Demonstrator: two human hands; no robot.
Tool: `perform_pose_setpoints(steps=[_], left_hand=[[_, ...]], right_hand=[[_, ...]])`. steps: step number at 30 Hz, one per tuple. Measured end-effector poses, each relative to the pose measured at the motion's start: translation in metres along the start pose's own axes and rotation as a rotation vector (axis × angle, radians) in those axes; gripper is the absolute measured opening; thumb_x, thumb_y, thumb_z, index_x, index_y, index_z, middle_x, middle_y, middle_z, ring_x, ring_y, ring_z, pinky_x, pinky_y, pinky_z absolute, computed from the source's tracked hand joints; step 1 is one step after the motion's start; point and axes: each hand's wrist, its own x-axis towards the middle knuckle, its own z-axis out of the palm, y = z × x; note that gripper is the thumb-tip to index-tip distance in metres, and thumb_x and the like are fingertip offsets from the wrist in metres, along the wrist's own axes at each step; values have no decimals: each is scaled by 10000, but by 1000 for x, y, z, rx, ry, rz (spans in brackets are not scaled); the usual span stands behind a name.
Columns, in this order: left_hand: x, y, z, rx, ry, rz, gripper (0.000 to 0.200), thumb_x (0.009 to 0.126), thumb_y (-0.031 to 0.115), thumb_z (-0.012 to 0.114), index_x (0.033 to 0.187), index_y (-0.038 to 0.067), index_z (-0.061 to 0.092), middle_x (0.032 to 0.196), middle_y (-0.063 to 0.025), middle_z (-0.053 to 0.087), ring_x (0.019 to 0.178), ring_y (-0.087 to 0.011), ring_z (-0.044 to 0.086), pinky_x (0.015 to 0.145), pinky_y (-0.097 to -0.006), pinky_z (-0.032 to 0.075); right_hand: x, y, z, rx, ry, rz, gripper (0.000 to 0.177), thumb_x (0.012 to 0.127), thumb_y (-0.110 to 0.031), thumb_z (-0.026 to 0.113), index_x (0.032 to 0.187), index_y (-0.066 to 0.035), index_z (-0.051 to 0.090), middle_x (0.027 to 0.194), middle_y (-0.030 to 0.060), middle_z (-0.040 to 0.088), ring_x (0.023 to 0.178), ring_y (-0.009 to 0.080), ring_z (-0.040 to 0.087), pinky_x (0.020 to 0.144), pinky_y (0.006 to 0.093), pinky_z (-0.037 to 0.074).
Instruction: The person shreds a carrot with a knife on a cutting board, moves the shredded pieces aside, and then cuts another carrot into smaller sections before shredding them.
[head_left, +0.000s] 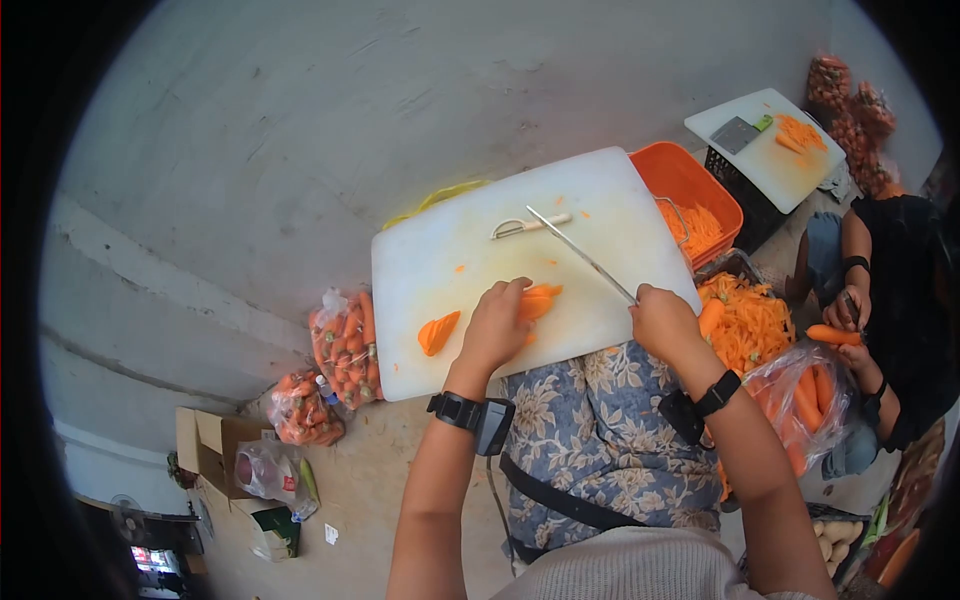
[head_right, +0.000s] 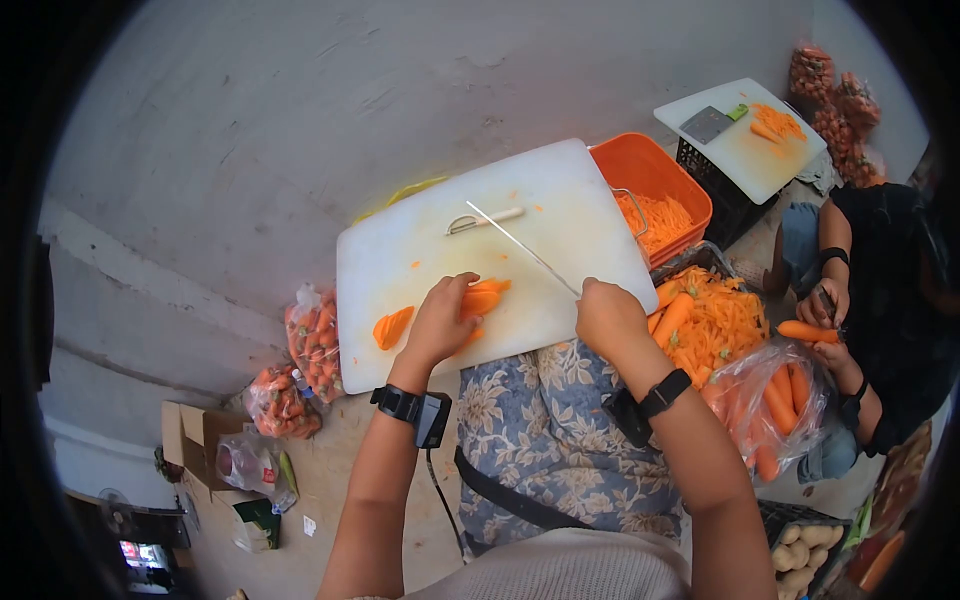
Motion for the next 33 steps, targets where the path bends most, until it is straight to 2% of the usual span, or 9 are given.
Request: perform_pose_setpoints(steps=[4,8,11,13,17,20,22,26,33], left_hand=[[-5,4,4,20,77,-8,509,750,18,686,1236,42,534,1093,-170,544,1084,-358,515,940,-413,438],[-6,3,16,17,12,-5,446,761,-17,649,1194,42,565,1072,-170,536,1082,-365,501,945,-416,428],[-6,-1,26,19,61,106,400,753,-60,606,1143,30,603,1059,-170,569,1016,-367,533,882,-422,461],[1,1,24,-13,37,11,389,758,-44,626,1139,30,592,1040,-172,583,1014,-371,552,896,-413,458],[10,8,19,-57,48,19,380,759,-40,630,1133,23,597,1032,-175,601,987,-376,572,876,-413,470],[16,12,31,-100,32,-53,399,754,-33,643,1147,20,593,1059,-184,596,1002,-381,569,880,-416,471],[15,14,38,-91,178,-8,413,735,-42,660,1137,8,581,1062,-195,592,1007,-385,567,883,-417,470],[13,17,50,-94,224,-34,423,714,-69,657,1121,-1,565,1060,-209,586,1008,-395,562,886,-425,467],[12,38,69,-145,394,-68,395,720,-107,575,1098,5,558,1039,-204,551,991,-400,523,866,-454,432]], right_hand=[[-1,-1,0,-7,-1,0,189,859,-165,619,872,22,608,801,239,656,807,408,643,732,483,501],[0,-3,-1,-19,3,-15,187,858,-163,620,871,23,605,795,242,653,804,408,644,728,486,501],[-1,-4,-1,-31,1,-17,186,857,-160,621,868,25,603,788,244,651,799,410,643,724,488,500],[-1,-5,-1,-41,-5,-25,185,856,-159,622,867,25,602,787,244,651,795,411,642,723,488,499],[1,-2,0,-47,23,-38,169,835,-140,634,846,27,613,785,242,661,782,397,659,709,468,519],[3,-1,-2,-15,35,-27,180,835,-148,634,840,31,614,789,248,658,788,407,653,715,474,515],[3,1,-2,10,23,-9,187,839,-152,629,842,34,615,792,256,655,797,411,650,721,478,514],[3,1,-1,51,24,-4,190,842,-155,624,840,36,620,794,257,656,796,414,651,728,477,515],[-4,-11,-7,-2,-26,-28,201,855,-147,583,825,45,635,790,263,652,771,413,651,726,475,519]])
